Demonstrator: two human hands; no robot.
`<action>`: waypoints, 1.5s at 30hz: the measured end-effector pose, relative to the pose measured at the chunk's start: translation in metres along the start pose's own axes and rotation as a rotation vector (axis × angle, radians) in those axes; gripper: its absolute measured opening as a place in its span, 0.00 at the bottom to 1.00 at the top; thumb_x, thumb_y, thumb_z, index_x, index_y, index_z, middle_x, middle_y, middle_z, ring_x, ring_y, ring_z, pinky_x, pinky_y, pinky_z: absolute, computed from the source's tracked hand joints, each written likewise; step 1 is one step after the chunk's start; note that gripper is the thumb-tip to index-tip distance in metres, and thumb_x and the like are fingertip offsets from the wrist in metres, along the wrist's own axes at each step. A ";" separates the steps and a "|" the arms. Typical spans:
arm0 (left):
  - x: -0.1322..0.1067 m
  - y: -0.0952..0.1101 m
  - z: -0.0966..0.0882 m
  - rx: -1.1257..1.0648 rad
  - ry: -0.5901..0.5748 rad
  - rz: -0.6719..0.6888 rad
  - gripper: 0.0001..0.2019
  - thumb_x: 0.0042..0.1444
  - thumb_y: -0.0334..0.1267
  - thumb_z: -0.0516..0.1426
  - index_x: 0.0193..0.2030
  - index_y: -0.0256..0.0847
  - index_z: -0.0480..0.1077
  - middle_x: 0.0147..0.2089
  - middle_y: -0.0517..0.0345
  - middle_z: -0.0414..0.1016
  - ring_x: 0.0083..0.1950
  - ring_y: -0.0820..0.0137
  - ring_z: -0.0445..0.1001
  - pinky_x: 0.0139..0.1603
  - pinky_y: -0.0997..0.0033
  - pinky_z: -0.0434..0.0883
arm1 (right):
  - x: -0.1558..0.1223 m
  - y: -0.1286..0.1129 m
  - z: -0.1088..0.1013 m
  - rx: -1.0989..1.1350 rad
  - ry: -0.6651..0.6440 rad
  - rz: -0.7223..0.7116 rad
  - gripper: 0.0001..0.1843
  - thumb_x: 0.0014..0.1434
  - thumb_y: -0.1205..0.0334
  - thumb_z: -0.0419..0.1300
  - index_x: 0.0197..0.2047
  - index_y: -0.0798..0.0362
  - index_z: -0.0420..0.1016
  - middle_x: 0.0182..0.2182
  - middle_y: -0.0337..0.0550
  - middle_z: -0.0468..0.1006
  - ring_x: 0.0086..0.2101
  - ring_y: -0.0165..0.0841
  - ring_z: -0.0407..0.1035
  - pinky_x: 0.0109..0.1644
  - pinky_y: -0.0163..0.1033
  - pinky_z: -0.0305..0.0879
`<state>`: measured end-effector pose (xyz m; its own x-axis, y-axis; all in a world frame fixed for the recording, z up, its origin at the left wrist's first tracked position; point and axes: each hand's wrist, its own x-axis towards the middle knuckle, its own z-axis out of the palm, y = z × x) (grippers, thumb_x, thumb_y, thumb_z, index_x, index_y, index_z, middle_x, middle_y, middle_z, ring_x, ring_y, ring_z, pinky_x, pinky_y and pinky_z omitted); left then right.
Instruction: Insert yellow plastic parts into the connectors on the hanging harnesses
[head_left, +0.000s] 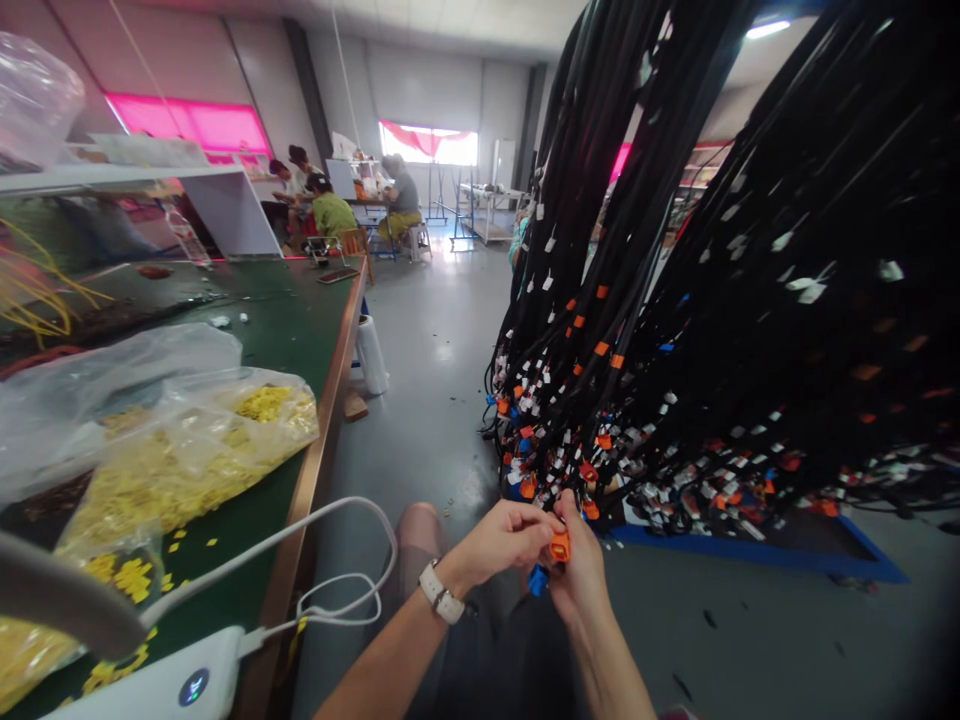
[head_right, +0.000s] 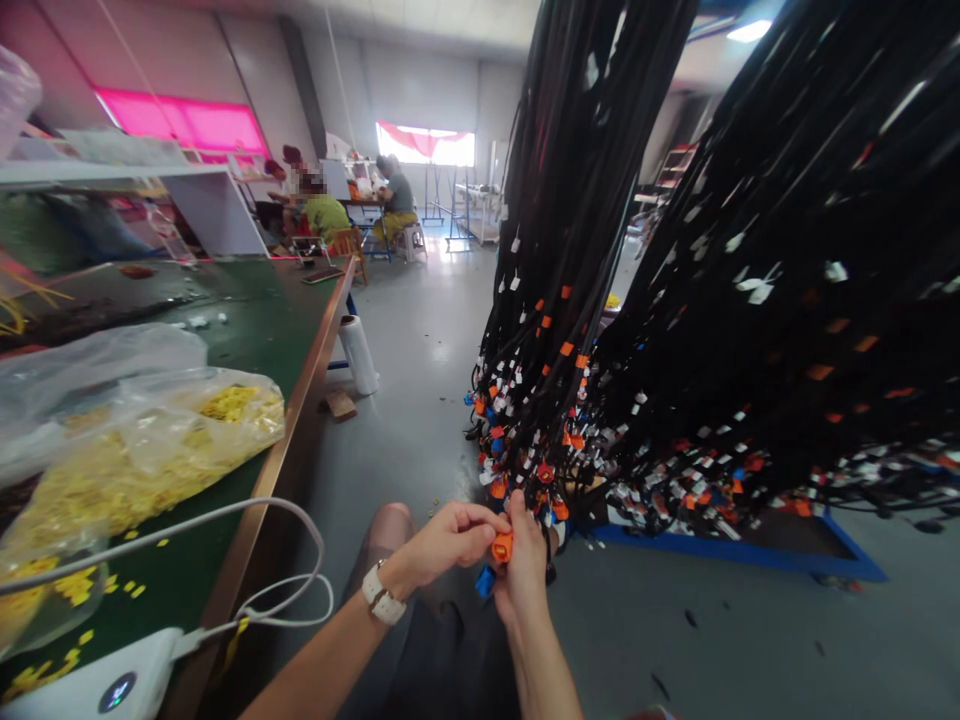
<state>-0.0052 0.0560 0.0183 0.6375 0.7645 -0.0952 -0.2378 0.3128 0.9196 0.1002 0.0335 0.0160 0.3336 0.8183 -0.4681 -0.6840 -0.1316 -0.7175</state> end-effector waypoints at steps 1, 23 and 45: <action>0.000 0.000 0.000 -0.016 0.008 -0.003 0.22 0.46 0.50 0.61 0.39 0.30 0.73 0.17 0.66 0.58 0.18 0.83 0.50 0.19 0.79 0.48 | 0.000 0.000 0.000 0.002 0.008 0.003 0.22 0.37 0.47 0.70 0.23 0.54 0.67 0.15 0.28 0.65 0.15 0.22 0.59 0.15 0.27 0.53; 0.014 0.001 -0.021 -0.315 0.512 -0.039 0.18 0.41 0.44 0.63 0.37 0.35 0.69 0.18 0.68 0.58 0.17 0.83 0.51 0.18 0.79 0.44 | 0.007 -0.005 -0.018 -0.181 -0.285 0.107 0.22 0.45 0.49 0.67 0.38 0.56 0.76 0.27 0.44 0.79 0.26 0.29 0.71 0.28 0.31 0.66; 0.014 0.008 -0.009 -0.526 0.791 0.272 0.19 0.46 0.18 0.52 0.45 0.35 0.63 0.33 0.55 0.71 0.33 0.76 0.72 0.40 0.75 0.70 | 0.011 0.001 -0.023 -0.166 -0.309 0.080 0.16 0.46 0.53 0.66 0.34 0.55 0.76 0.23 0.38 0.73 0.18 0.22 0.59 0.15 0.26 0.45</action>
<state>-0.0044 0.0744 0.0208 -0.1148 0.9441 -0.3090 -0.7210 0.1348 0.6797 0.1176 0.0291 -0.0016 0.0534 0.9289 -0.3665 -0.5767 -0.2709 -0.7707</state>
